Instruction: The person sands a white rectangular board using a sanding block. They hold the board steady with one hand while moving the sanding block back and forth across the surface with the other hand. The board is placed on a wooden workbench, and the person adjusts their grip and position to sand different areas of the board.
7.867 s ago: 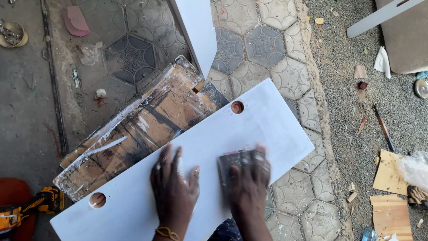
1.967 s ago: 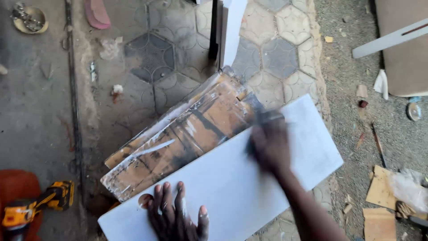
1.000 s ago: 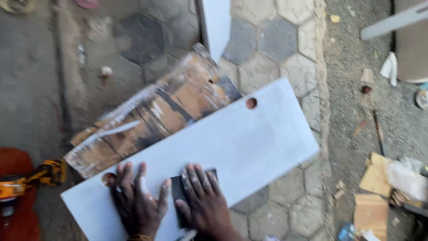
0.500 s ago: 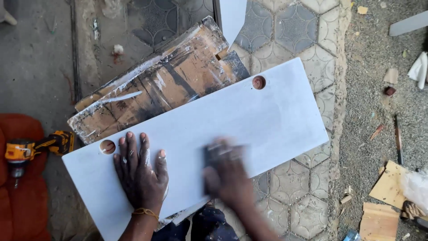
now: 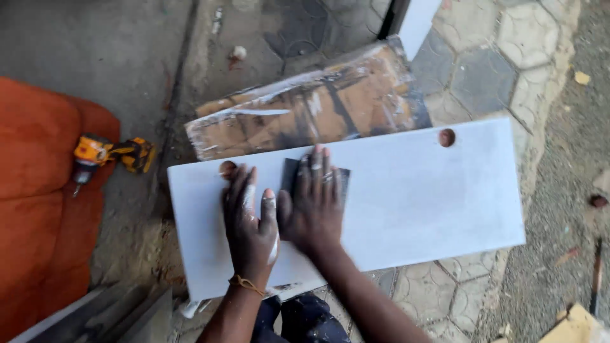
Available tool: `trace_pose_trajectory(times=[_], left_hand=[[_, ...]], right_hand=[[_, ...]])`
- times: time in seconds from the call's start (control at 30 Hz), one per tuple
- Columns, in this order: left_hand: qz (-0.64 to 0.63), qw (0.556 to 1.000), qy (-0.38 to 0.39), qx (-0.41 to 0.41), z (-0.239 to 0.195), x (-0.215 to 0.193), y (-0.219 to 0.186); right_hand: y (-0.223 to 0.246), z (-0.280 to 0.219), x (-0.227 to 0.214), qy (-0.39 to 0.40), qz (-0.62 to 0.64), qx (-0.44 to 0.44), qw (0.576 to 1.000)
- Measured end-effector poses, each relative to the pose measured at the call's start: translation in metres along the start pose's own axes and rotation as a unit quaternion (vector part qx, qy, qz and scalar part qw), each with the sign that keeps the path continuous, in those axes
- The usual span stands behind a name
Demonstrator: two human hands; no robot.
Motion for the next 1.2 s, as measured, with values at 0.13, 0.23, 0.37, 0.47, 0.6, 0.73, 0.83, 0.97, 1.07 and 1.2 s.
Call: trace_pose_trajectory(times=[0.13, 0.23, 0.37, 0.47, 0.6, 0.73, 0.83, 0.97, 1.07, 1.2], left_hand=[[0.177, 0.962, -0.138, -0.157, -0.016, -0.032, 0.058], [0.160, 0.885, -0.030, -0.435, -0.016, -0.042, 0.094], [-0.087, 0.813, 0.025, -0.575, 0.007, -0.045, 0.092], [-0.216, 0.838, 0.014, -0.500, -0.010, -0.054, 0.112], [-0.213, 0.792, 0.101, -0.564, 0.007, -0.086, 0.096], [-0.275, 0.758, 0.096, -0.584, 0.012, -0.088, 0.105], [-0.234, 0.814, 0.131, -0.515, 0.031, -0.103, 0.104], [-0.305, 0.727, 0.149, -0.597, 0.043, -0.113, 0.114], [-0.349, 0.699, 0.127, -0.611, 0.038, -0.110, 0.121], [-0.527, 0.556, 0.095, -0.636, 0.028, -0.103, 0.136]], right_hand=[[-0.112, -0.004, -0.007, 0.094, 0.070, 0.083, 0.990], [-0.103, 0.016, -0.009, 0.014, -0.035, 0.229, 0.973], [0.066, 0.035, 0.049, 0.016, -0.003, 0.060, 0.998], [0.107, 0.034, 0.050, 0.107, 0.011, -0.093, 0.990], [-0.026, 0.012, 0.031, 0.099, 0.044, 0.112, 0.988], [-0.005, 0.034, 0.051, -0.058, -0.113, 0.268, 0.955], [0.096, 0.000, 0.110, 0.111, 0.037, 0.068, 0.991], [0.150, 0.005, 0.066, 0.163, -0.105, -0.108, 0.975], [0.141, -0.046, 0.049, 0.164, -0.093, -0.064, 0.980], [0.146, -0.062, 0.064, 0.119, -0.110, -0.026, 0.986]])
Point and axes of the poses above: each hand's wrist, its own z-axis towards the middle knuckle, its own x-axis out of the palm, y = z × x, the point moved 2 cm from there along z, towards the middle knuckle, and after that the axes turned 7 degrees about z, right-handed, at the moved point
